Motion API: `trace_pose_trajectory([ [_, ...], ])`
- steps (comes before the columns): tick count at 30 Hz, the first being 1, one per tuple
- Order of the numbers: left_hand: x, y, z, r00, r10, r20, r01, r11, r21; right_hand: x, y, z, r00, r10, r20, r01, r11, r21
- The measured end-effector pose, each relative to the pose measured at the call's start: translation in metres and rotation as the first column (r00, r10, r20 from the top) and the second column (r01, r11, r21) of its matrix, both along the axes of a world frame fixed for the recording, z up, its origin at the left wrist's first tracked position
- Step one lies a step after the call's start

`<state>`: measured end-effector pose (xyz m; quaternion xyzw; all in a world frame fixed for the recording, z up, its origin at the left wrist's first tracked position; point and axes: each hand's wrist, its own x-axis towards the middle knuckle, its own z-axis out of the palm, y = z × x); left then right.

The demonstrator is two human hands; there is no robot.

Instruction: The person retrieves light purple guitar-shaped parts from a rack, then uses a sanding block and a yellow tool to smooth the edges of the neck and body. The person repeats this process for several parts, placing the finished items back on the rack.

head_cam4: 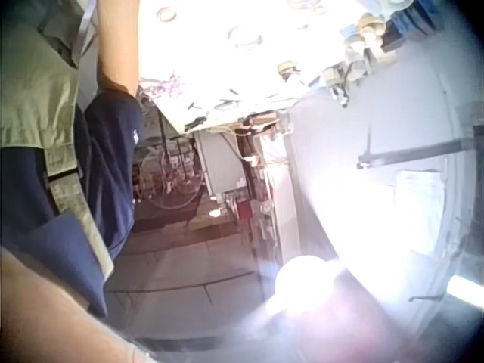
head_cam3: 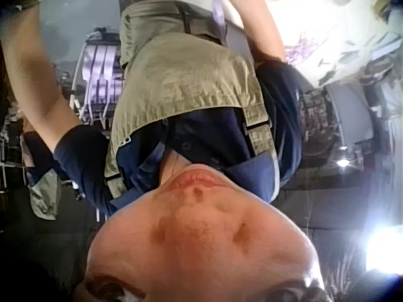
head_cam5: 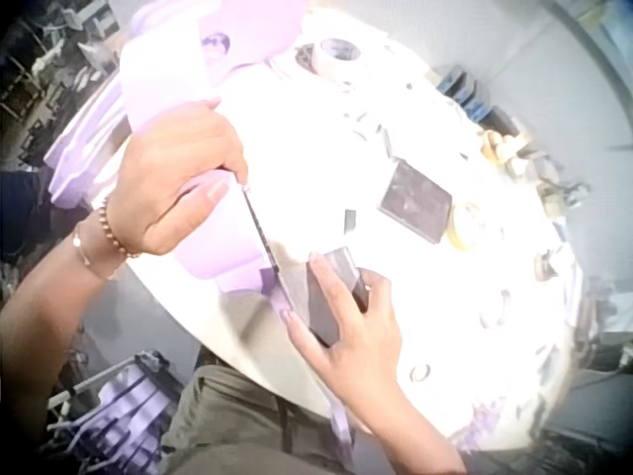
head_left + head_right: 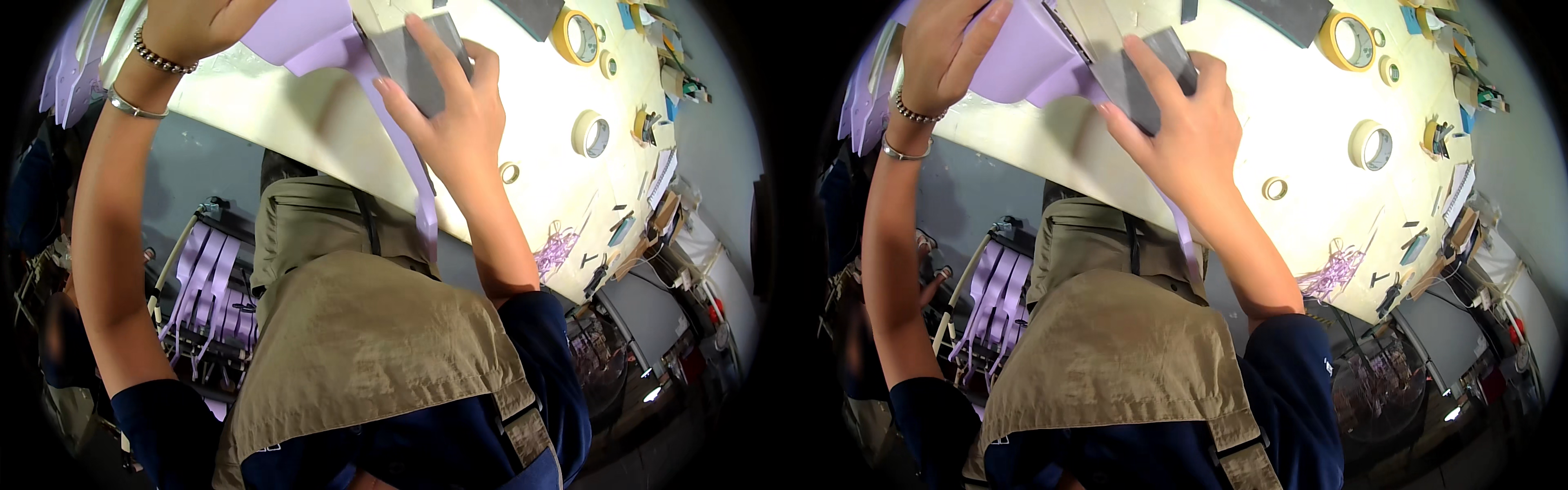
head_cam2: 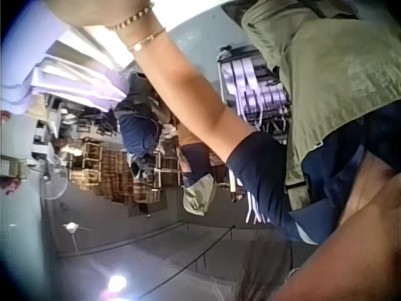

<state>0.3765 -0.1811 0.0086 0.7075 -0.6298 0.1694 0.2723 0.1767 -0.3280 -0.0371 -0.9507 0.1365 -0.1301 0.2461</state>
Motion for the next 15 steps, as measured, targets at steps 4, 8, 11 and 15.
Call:
trace_pose_trajectory([
  [4, -0.003, -0.005, -0.001, 1.000, -0.012, -0.029, 0.011, 0.999, -0.036, 0.018, -0.002, 0.002, 0.991, 0.003, 0.130, 0.000, 1.000, -0.022],
  [8, 0.000, -0.002, 0.001, 0.999, -0.006, -0.047, 0.008, 0.999, 0.053, -0.009, 0.000, 0.006, 0.998, -0.033, -0.062, 0.034, 0.999, 0.011],
  [11, -0.013, -0.005, 0.007, 0.994, 0.036, -0.100, -0.034, 0.999, 0.023, -0.045, -0.026, 0.018, 0.971, 0.017, -0.240, 0.016, 0.991, 0.135],
  [15, 0.001, 0.001, 0.007, 0.996, -0.021, -0.086, 0.037, 0.982, 0.188, -0.056, -0.057, 0.017, 0.951, -0.264, -0.163, 0.277, 0.959, 0.064],
])
